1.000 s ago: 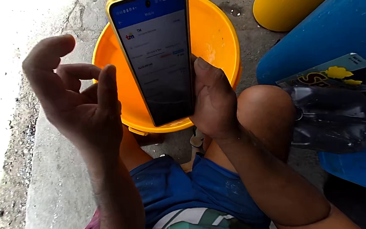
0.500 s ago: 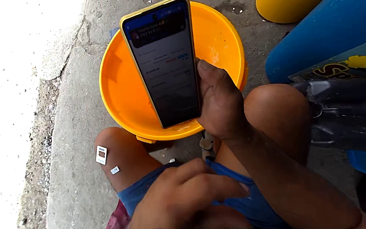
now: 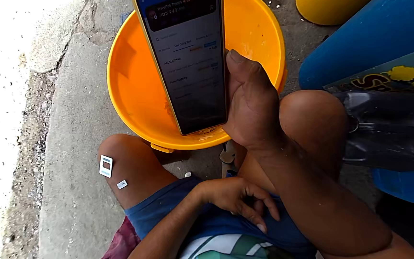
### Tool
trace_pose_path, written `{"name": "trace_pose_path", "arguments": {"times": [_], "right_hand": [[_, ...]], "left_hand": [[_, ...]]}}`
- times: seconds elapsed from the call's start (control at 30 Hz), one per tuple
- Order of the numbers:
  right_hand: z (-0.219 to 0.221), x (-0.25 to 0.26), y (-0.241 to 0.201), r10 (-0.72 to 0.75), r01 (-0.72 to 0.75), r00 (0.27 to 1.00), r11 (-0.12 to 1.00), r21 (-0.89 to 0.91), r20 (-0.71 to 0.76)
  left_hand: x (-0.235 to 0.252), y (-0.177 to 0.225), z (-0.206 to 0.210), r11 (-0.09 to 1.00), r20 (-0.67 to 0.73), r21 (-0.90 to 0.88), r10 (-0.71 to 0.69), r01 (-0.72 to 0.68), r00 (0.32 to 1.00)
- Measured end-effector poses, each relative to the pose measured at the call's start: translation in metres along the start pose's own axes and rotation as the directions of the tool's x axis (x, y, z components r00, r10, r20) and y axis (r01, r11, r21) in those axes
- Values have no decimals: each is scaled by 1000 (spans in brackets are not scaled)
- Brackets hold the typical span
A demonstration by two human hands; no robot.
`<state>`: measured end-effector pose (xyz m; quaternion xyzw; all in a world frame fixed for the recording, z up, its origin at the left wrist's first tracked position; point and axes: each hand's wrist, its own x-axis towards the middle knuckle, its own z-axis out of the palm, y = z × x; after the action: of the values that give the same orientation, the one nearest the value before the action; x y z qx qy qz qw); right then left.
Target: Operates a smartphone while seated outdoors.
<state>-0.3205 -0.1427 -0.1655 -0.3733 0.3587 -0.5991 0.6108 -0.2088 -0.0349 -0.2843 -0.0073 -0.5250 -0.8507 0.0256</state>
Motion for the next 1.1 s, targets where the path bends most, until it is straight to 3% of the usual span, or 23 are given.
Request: {"name": "trace_pose_path", "arguments": {"times": [0.4,1.1], "right_hand": [[2,3,1,-1,1,1000,1000,-6,-10],[1,4,5,-7,6,999,1000,27,44]], "left_hand": [[3,-11,-6,991,9,-128,35,-34,999],[5,-15,-10,995,42,-99,21,-16,999]]}}
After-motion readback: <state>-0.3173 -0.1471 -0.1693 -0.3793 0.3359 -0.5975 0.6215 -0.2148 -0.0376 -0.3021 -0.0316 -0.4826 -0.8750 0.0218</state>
